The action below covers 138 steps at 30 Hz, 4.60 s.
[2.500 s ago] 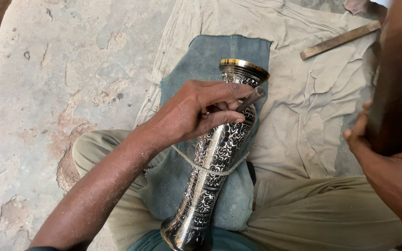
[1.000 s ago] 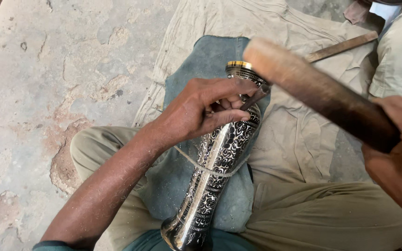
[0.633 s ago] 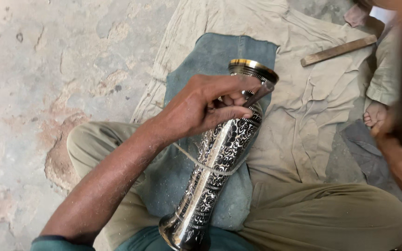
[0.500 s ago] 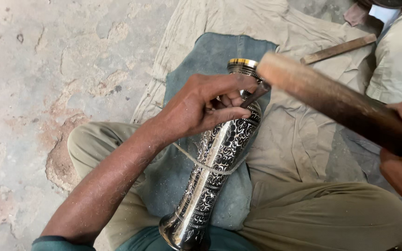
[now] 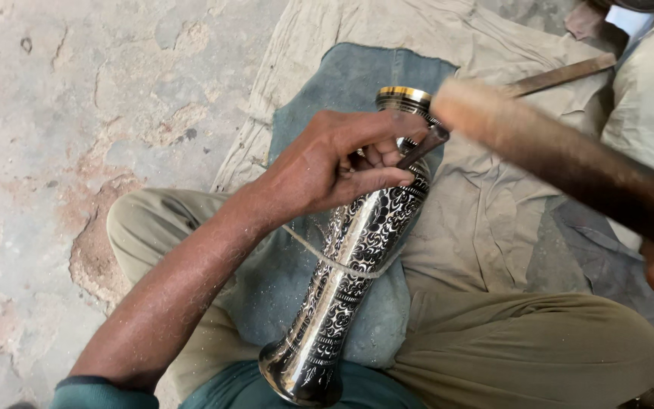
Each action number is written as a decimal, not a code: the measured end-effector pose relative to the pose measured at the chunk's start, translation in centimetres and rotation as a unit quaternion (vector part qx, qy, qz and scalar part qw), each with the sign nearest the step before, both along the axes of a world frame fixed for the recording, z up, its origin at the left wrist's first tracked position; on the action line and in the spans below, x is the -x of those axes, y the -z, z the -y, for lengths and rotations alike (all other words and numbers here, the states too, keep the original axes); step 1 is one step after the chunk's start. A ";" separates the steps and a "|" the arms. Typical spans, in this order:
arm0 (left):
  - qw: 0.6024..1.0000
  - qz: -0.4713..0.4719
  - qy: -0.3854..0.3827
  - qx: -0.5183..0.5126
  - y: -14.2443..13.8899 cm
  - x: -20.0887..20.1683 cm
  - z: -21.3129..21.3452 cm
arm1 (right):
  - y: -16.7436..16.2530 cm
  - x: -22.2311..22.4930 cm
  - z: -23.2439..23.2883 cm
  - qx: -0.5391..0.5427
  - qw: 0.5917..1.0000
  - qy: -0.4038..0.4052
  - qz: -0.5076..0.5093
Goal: The person sits on the floor and uses a hammer and chisel to engrave intricate patterns onto a metal vase. They rotate the vase to work on different sections and occasionally inspect the interior rim with a small tool.
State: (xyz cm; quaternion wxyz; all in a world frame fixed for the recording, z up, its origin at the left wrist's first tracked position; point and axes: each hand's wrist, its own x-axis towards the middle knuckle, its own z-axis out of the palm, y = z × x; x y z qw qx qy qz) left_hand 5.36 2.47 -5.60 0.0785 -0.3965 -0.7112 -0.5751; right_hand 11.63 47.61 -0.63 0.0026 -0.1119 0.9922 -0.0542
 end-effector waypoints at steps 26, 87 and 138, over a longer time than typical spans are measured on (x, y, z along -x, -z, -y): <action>0.981 0.138 -0.111 -0.082 1.7 -2.3 0.3 | -1.5 12.7 1.4 0.080 0.994 0.064 0.032; 0.982 -0.022 0.124 0.142 -3.8 -1.6 -0.8 | -2.2 -12.2 12.4 0.529 0.824 0.180 0.095; 0.971 -0.021 0.165 0.169 -3.6 -0.3 -1.2 | -1.6 -12.1 13.4 0.267 0.948 0.167 0.037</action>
